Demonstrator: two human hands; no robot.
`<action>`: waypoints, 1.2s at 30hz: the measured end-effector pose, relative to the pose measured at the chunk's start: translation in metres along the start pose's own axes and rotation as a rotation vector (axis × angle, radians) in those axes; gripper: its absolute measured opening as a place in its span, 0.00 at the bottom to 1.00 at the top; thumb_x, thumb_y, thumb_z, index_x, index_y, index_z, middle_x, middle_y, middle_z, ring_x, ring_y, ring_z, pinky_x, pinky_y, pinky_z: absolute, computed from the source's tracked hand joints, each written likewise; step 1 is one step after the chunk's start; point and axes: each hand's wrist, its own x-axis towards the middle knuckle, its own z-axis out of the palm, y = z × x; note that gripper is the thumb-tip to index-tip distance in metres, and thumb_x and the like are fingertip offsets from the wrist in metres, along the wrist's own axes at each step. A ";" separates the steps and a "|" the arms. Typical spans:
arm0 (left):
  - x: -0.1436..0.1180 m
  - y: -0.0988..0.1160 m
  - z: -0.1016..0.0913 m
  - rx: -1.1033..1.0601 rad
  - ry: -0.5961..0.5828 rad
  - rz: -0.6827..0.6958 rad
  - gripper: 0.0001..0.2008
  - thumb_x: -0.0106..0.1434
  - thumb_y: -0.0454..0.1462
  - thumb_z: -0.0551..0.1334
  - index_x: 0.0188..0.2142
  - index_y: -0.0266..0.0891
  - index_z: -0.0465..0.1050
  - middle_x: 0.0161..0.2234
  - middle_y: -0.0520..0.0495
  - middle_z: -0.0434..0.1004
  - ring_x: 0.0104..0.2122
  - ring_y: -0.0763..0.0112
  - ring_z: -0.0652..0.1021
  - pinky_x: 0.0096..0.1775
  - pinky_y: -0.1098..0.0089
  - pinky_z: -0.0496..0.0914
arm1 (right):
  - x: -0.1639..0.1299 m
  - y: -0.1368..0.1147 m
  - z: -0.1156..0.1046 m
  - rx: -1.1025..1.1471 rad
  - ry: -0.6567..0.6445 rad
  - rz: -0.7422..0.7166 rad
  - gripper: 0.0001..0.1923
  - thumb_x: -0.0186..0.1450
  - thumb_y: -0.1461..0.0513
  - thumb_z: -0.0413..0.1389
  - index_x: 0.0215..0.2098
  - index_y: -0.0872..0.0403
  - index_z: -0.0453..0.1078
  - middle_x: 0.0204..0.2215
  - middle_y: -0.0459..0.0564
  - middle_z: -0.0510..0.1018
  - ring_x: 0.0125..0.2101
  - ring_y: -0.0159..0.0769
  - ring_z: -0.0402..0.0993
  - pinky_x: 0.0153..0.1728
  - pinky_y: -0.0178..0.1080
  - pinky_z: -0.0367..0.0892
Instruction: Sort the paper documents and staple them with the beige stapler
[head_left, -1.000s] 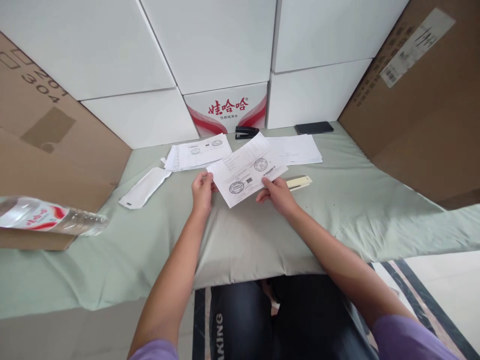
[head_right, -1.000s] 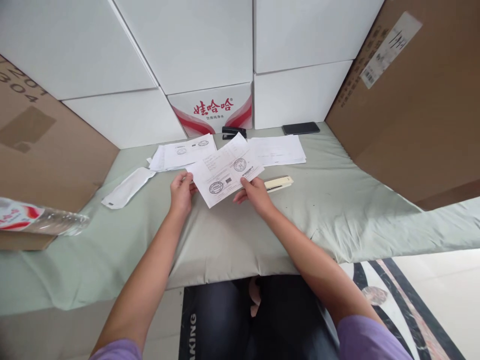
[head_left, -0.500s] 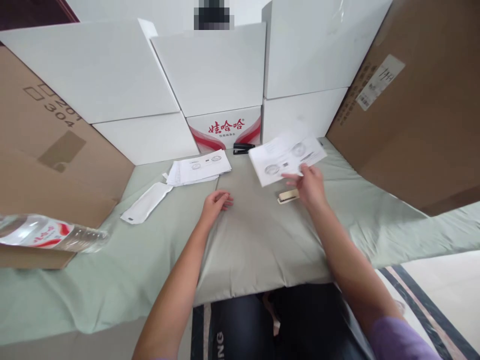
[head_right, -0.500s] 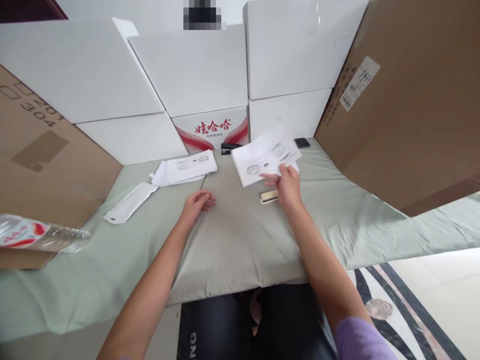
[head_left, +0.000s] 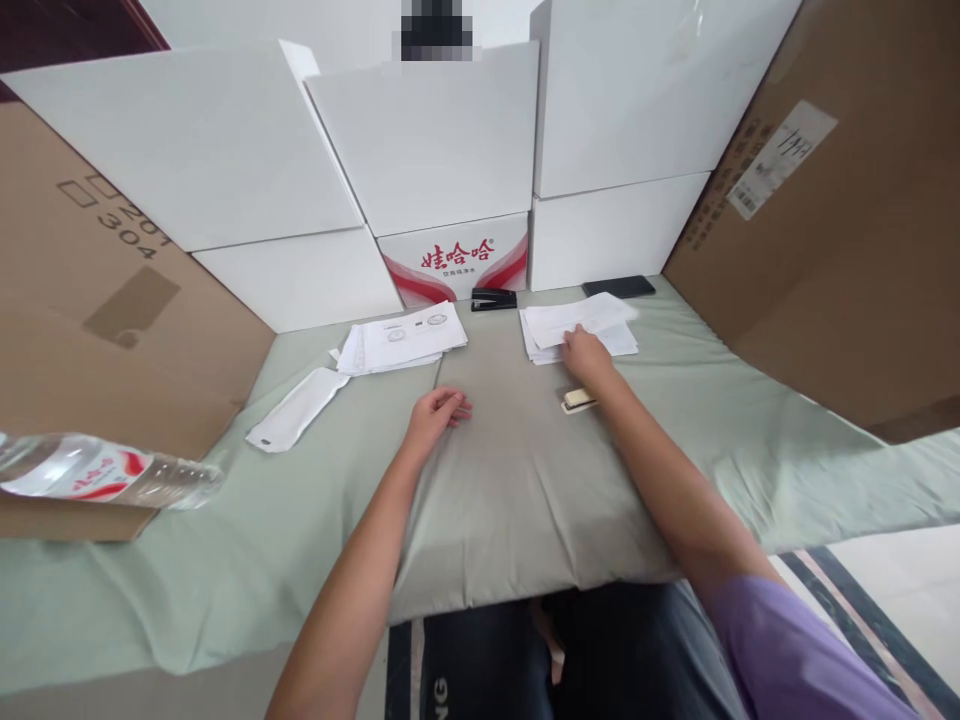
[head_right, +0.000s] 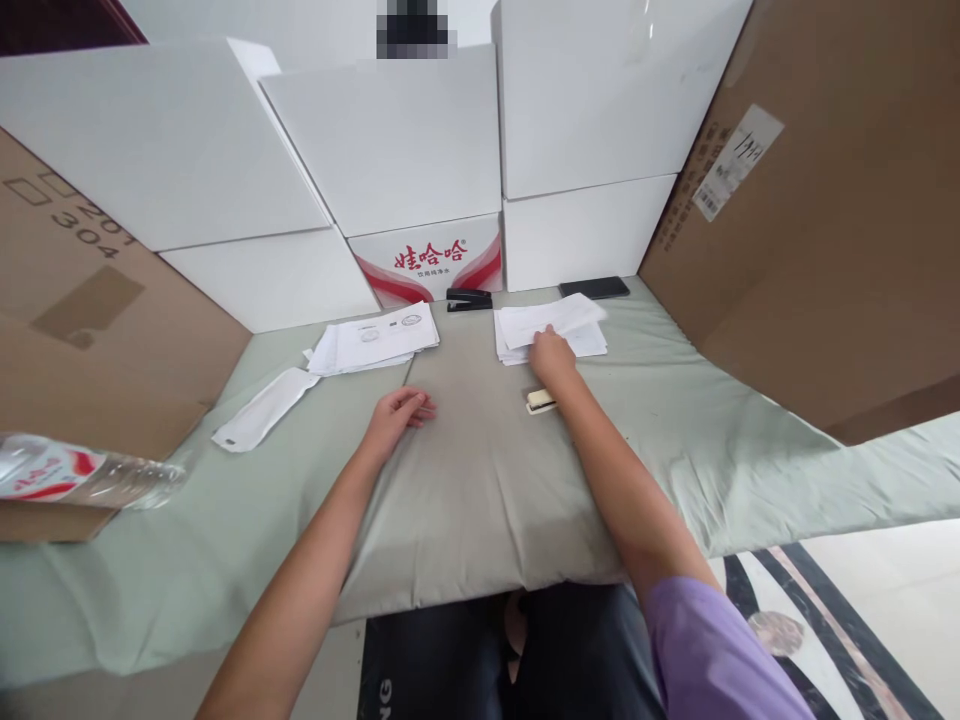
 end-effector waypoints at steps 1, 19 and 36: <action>0.000 0.000 0.000 0.002 -0.001 -0.001 0.21 0.56 0.53 0.67 0.36 0.37 0.74 0.35 0.41 0.83 0.32 0.65 0.83 0.30 0.71 0.70 | -0.001 -0.001 0.000 -0.016 0.004 -0.013 0.21 0.72 0.63 0.42 0.52 0.61 0.73 0.64 0.68 0.66 0.54 0.50 0.74 0.54 0.46 0.68; 0.000 0.001 0.001 -0.007 0.001 -0.015 0.19 0.56 0.51 0.66 0.35 0.38 0.74 0.35 0.41 0.83 0.31 0.66 0.82 0.29 0.71 0.70 | -0.009 -0.028 -0.007 -0.161 -0.057 0.040 0.20 0.68 0.69 0.47 0.54 0.58 0.73 0.54 0.65 0.75 0.56 0.50 0.73 0.53 0.47 0.66; 0.001 0.005 0.001 -0.010 -0.002 0.038 0.09 0.61 0.43 0.61 0.32 0.39 0.74 0.26 0.49 0.77 0.18 0.75 0.72 0.22 0.72 0.63 | -0.159 -0.122 -0.150 0.843 0.634 -0.537 0.17 0.67 0.67 0.49 0.41 0.47 0.79 0.30 0.41 0.80 0.30 0.30 0.76 0.33 0.36 0.72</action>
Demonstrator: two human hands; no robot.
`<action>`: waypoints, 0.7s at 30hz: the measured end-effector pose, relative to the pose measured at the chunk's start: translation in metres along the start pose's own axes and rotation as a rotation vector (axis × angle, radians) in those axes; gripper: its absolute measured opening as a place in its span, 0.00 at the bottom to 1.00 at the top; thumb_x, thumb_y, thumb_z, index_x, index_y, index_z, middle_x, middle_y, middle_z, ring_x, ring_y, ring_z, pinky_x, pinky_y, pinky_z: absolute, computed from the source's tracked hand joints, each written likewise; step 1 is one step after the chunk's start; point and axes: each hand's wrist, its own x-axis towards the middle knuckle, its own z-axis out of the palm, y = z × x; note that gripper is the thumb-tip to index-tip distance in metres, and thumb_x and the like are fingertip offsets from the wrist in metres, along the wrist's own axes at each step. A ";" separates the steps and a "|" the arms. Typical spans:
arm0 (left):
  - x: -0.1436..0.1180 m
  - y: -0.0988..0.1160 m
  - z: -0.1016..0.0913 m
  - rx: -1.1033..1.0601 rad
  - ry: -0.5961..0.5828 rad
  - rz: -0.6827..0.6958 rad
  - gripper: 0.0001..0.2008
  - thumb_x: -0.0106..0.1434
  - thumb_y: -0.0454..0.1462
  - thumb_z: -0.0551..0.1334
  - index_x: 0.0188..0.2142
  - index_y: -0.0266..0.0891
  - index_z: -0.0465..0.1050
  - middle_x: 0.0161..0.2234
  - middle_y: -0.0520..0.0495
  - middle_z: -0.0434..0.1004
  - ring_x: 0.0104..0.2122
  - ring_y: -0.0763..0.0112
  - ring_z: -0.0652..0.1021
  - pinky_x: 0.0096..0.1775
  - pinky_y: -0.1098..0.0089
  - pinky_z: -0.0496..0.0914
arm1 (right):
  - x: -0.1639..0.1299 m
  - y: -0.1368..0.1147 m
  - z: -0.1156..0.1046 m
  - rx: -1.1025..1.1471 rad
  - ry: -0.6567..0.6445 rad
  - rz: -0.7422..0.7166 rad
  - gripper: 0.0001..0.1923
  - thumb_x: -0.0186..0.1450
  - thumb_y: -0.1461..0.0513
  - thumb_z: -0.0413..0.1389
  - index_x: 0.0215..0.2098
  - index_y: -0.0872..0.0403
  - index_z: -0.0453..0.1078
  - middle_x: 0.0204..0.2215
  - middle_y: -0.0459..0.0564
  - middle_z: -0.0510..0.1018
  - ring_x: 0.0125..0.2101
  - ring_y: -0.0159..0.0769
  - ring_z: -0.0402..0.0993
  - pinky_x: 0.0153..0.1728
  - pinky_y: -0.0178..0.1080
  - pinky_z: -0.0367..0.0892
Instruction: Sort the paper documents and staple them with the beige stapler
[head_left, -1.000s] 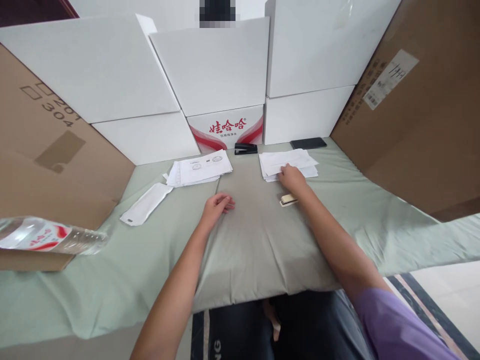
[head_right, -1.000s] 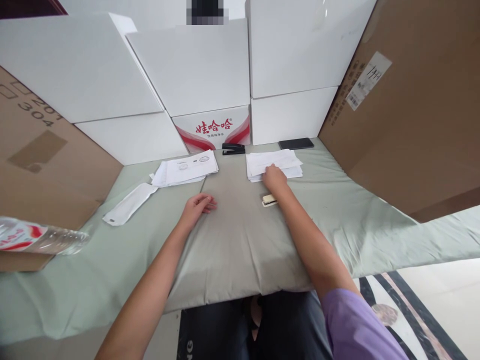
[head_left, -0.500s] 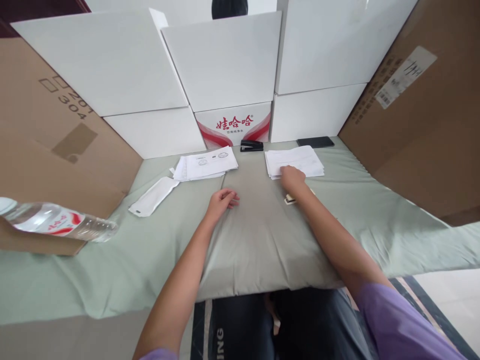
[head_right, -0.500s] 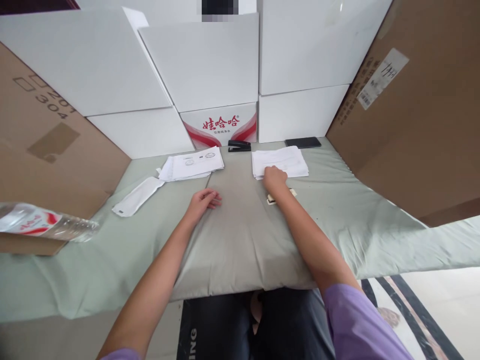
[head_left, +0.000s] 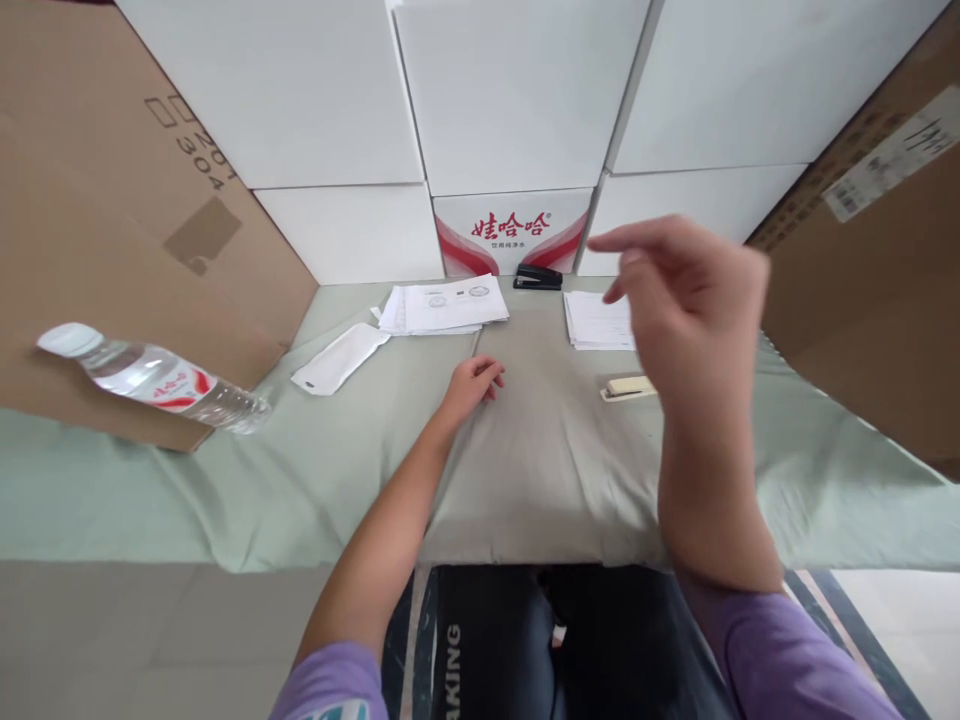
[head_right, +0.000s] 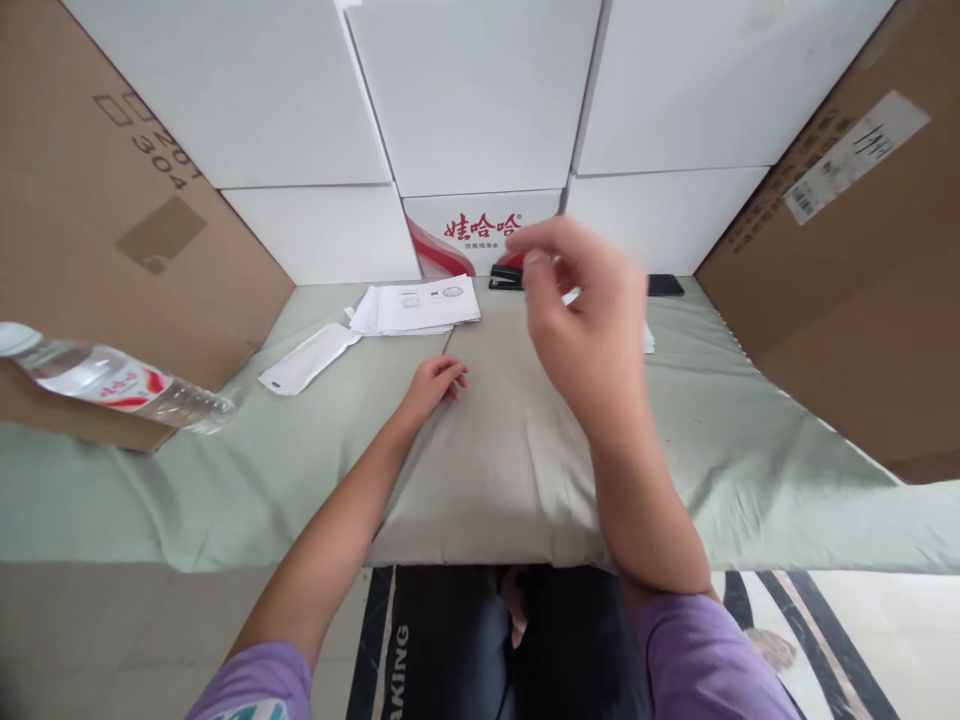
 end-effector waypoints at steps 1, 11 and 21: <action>0.001 0.000 0.000 0.003 0.001 0.004 0.09 0.61 0.42 0.61 0.32 0.39 0.73 0.26 0.49 0.76 0.18 0.76 0.72 0.22 0.72 0.63 | 0.002 -0.003 -0.003 0.023 0.050 -0.001 0.18 0.66 0.69 0.48 0.40 0.48 0.80 0.31 0.41 0.81 0.29 0.29 0.75 0.33 0.36 0.71; 0.001 0.002 -0.001 0.032 0.023 0.018 0.08 0.62 0.40 0.59 0.29 0.39 0.71 0.23 0.52 0.73 0.16 0.77 0.69 0.20 0.72 0.59 | 0.024 0.051 -0.009 0.107 0.257 -0.005 0.22 0.60 0.75 0.47 0.34 0.52 0.81 0.29 0.47 0.83 0.32 0.34 0.80 0.27 0.36 0.69; 0.003 0.001 -0.006 0.056 0.052 0.031 0.08 0.63 0.40 0.59 0.30 0.39 0.71 0.22 0.52 0.71 0.16 0.78 0.67 0.21 0.73 0.58 | 0.027 0.055 0.001 0.129 0.232 0.076 0.21 0.59 0.74 0.46 0.32 0.52 0.79 0.27 0.48 0.80 0.33 0.35 0.80 0.28 0.39 0.67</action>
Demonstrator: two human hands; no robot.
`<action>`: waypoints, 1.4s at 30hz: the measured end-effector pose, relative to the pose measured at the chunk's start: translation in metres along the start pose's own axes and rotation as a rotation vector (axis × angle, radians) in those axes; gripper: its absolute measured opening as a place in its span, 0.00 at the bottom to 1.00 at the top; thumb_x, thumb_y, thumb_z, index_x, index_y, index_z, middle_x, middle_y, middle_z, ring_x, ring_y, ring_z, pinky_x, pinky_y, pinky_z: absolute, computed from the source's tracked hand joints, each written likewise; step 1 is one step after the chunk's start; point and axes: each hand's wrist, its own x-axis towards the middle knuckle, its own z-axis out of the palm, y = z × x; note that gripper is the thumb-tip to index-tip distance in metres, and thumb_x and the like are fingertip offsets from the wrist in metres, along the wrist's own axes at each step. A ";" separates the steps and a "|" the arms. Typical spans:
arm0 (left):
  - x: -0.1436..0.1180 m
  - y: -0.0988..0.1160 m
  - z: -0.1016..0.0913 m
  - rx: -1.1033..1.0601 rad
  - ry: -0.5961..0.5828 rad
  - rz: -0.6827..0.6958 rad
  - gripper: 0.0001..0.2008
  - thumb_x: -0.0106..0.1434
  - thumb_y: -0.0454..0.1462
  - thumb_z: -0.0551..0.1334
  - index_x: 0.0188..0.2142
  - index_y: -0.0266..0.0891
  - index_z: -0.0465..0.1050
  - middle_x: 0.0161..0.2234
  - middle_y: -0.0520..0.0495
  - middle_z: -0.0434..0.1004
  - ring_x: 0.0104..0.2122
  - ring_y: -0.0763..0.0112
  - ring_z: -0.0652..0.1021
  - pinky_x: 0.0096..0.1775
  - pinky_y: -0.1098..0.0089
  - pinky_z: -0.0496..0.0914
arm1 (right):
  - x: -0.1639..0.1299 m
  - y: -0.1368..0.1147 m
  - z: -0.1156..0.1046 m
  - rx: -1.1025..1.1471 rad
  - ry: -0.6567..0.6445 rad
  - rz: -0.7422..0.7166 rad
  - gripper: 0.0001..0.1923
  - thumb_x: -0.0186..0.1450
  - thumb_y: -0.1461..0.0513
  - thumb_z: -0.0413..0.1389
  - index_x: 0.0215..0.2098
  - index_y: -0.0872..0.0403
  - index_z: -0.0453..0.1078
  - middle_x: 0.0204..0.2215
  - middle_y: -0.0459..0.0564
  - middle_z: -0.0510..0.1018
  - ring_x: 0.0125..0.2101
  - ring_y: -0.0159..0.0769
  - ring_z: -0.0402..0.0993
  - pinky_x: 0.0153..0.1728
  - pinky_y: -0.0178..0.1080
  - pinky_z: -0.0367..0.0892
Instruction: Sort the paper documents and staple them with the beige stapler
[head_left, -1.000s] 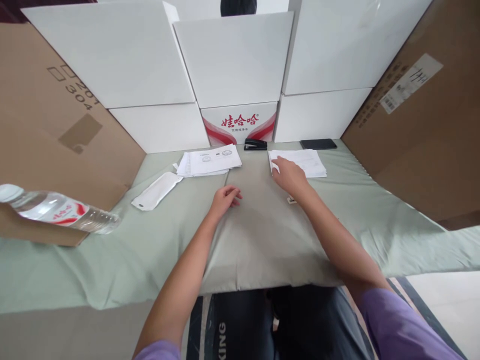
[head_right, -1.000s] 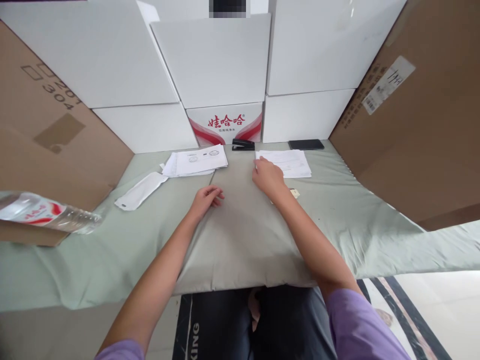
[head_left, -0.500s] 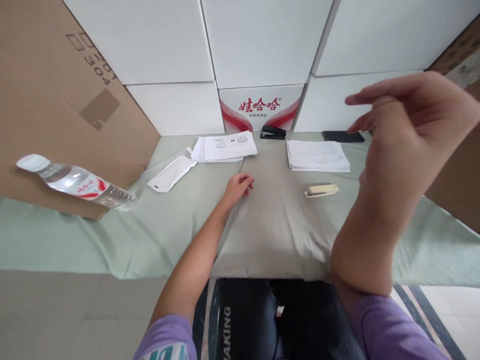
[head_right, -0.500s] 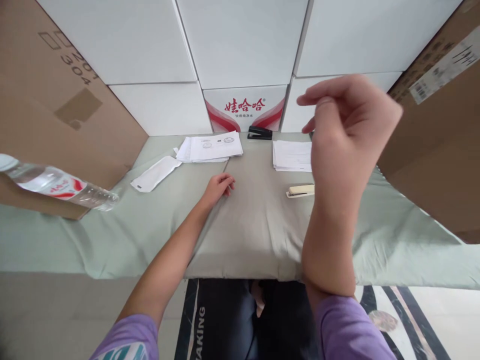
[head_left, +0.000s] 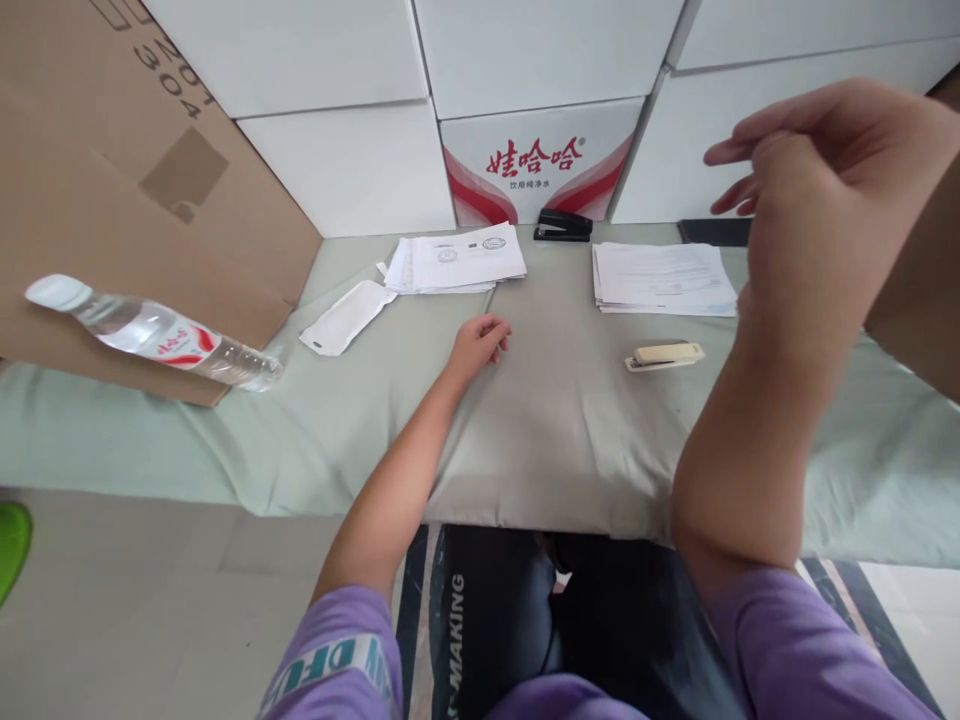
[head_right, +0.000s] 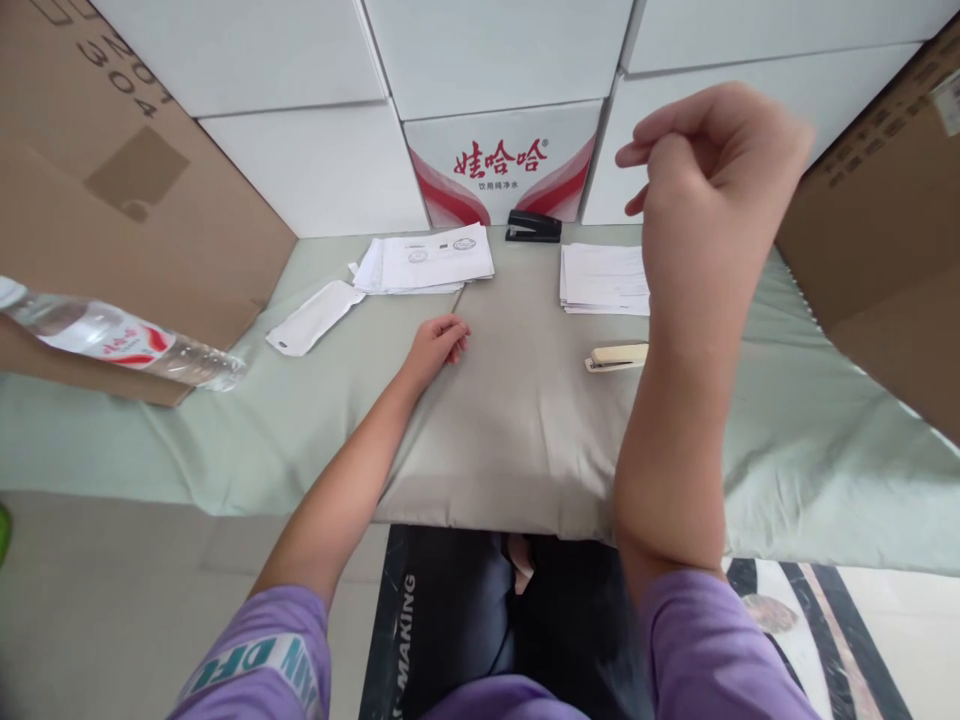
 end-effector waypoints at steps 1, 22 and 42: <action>0.000 0.000 -0.002 0.027 0.011 0.011 0.08 0.63 0.40 0.59 0.30 0.39 0.71 0.22 0.53 0.71 0.16 0.77 0.67 0.21 0.73 0.59 | 0.000 -0.001 -0.001 -0.003 -0.011 0.006 0.21 0.59 0.74 0.46 0.32 0.53 0.80 0.28 0.48 0.80 0.32 0.34 0.79 0.29 0.38 0.67; 0.095 -0.016 -0.010 0.917 0.300 0.300 0.23 0.66 0.36 0.59 0.60 0.45 0.71 0.58 0.40 0.76 0.69 0.49 0.61 0.68 0.43 0.39 | 0.016 0.021 -0.025 0.053 0.009 0.056 0.19 0.60 0.73 0.48 0.32 0.51 0.79 0.27 0.47 0.82 0.30 0.36 0.79 0.28 0.39 0.72; 0.094 -0.004 -0.034 0.945 0.620 0.168 0.14 0.67 0.47 0.60 0.30 0.42 0.68 0.28 0.45 0.76 0.35 0.58 0.75 0.45 0.62 0.60 | 0.017 0.035 -0.019 0.053 -0.108 0.096 0.18 0.62 0.74 0.47 0.36 0.57 0.78 0.25 0.42 0.79 0.23 0.24 0.70 0.28 0.33 0.67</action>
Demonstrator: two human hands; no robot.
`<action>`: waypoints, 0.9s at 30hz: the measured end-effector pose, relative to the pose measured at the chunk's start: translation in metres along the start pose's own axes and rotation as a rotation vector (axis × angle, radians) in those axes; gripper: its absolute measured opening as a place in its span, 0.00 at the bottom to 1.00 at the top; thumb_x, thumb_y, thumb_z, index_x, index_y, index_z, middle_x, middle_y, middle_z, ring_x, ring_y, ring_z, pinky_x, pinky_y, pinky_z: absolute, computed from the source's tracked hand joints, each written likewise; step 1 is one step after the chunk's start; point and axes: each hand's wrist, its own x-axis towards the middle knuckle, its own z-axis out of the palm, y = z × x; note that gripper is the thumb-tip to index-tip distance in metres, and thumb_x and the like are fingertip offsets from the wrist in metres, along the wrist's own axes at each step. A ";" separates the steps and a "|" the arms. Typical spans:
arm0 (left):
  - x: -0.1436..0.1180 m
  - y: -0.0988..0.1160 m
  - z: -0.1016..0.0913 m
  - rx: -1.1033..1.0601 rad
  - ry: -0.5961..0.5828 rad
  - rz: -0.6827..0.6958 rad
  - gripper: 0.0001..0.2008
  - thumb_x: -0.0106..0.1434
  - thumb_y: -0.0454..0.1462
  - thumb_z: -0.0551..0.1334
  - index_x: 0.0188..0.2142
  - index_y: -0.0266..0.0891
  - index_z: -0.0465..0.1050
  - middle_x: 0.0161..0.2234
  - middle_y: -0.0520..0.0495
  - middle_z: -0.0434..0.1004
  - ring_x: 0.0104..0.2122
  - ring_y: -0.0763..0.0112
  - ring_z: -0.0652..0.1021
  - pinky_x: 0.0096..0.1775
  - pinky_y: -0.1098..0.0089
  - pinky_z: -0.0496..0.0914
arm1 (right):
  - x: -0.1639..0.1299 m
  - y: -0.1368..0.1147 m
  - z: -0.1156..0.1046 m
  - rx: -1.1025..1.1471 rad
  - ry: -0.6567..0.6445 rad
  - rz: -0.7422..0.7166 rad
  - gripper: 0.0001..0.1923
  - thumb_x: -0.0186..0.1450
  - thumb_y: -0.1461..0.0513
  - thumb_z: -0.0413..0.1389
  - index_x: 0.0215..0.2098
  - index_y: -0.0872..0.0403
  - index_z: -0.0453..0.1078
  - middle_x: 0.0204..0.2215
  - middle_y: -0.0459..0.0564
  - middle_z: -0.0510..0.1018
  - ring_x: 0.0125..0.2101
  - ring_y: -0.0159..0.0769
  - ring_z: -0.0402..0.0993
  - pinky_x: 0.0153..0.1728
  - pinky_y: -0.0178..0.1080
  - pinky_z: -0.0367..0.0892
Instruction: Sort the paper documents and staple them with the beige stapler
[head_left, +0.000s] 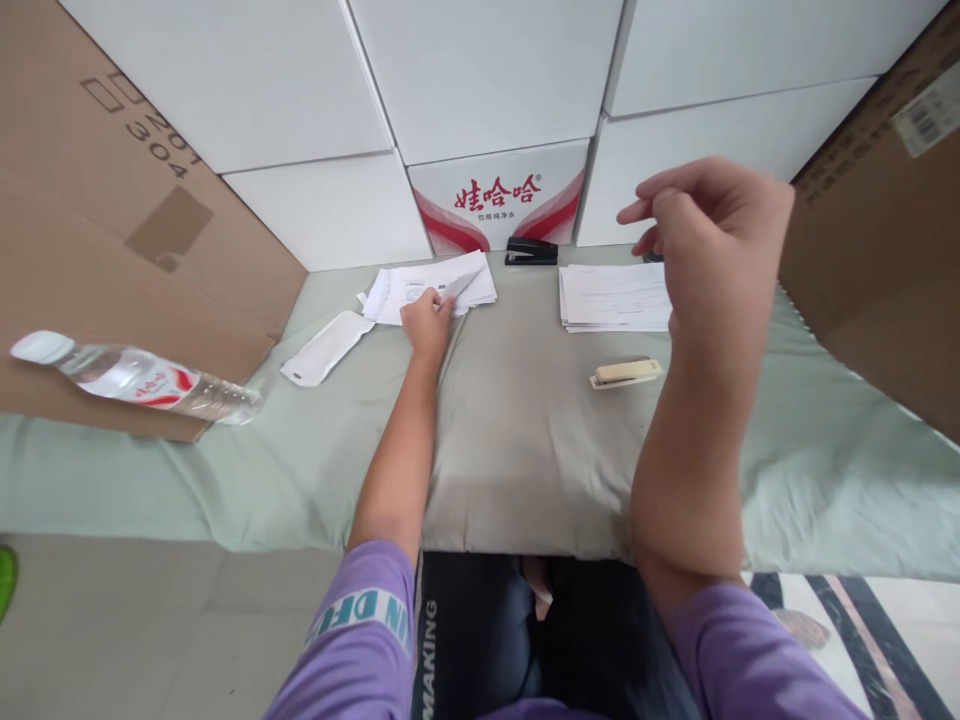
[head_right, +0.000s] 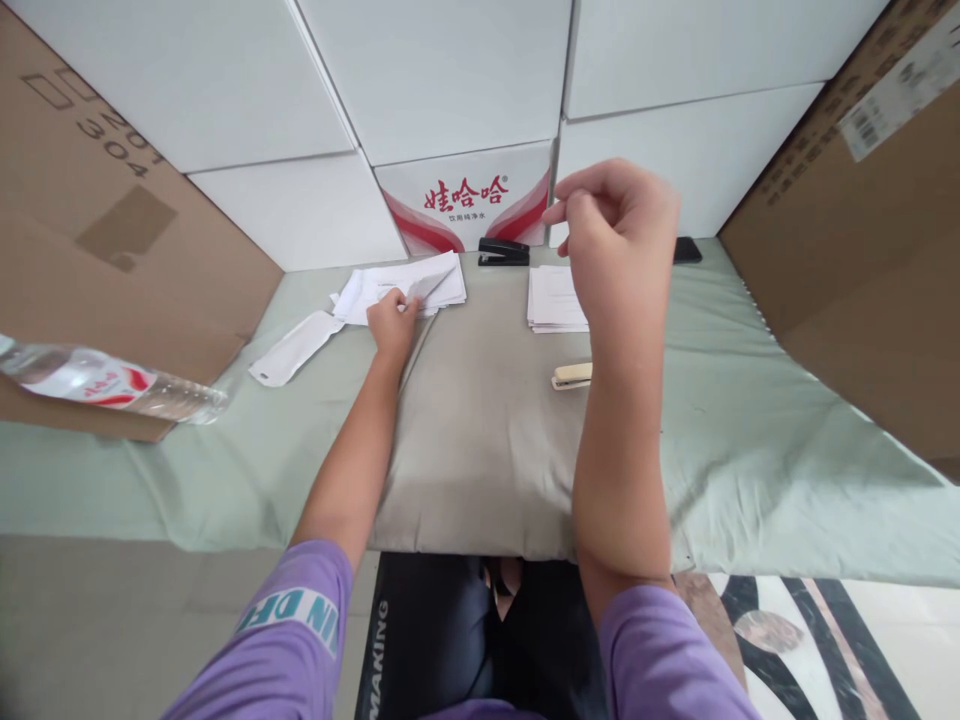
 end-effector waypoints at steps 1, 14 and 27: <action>0.001 0.000 -0.003 0.014 0.001 0.007 0.15 0.68 0.48 0.58 0.30 0.42 0.68 0.28 0.45 0.76 0.35 0.58 0.75 0.44 0.63 0.60 | 0.000 -0.001 0.001 0.001 -0.012 0.014 0.17 0.62 0.74 0.48 0.35 0.58 0.78 0.25 0.43 0.79 0.24 0.25 0.71 0.28 0.34 0.68; 0.028 0.008 -0.087 -0.644 0.234 0.177 0.24 0.67 0.58 0.58 0.37 0.39 0.71 0.34 0.46 0.76 0.44 0.61 0.79 0.49 0.65 0.70 | -0.005 -0.004 0.008 -0.070 -0.140 0.106 0.09 0.68 0.66 0.53 0.34 0.53 0.75 0.30 0.48 0.81 0.29 0.36 0.76 0.37 0.46 0.76; -0.081 0.066 -0.096 -1.435 0.075 -0.014 0.28 0.63 0.54 0.65 0.57 0.44 0.71 0.55 0.41 0.78 0.60 0.56 0.75 0.60 0.60 0.70 | -0.098 0.071 0.001 0.300 -0.639 0.354 0.27 0.61 0.43 0.62 0.51 0.51 0.77 0.48 0.52 0.83 0.49 0.49 0.79 0.51 0.48 0.73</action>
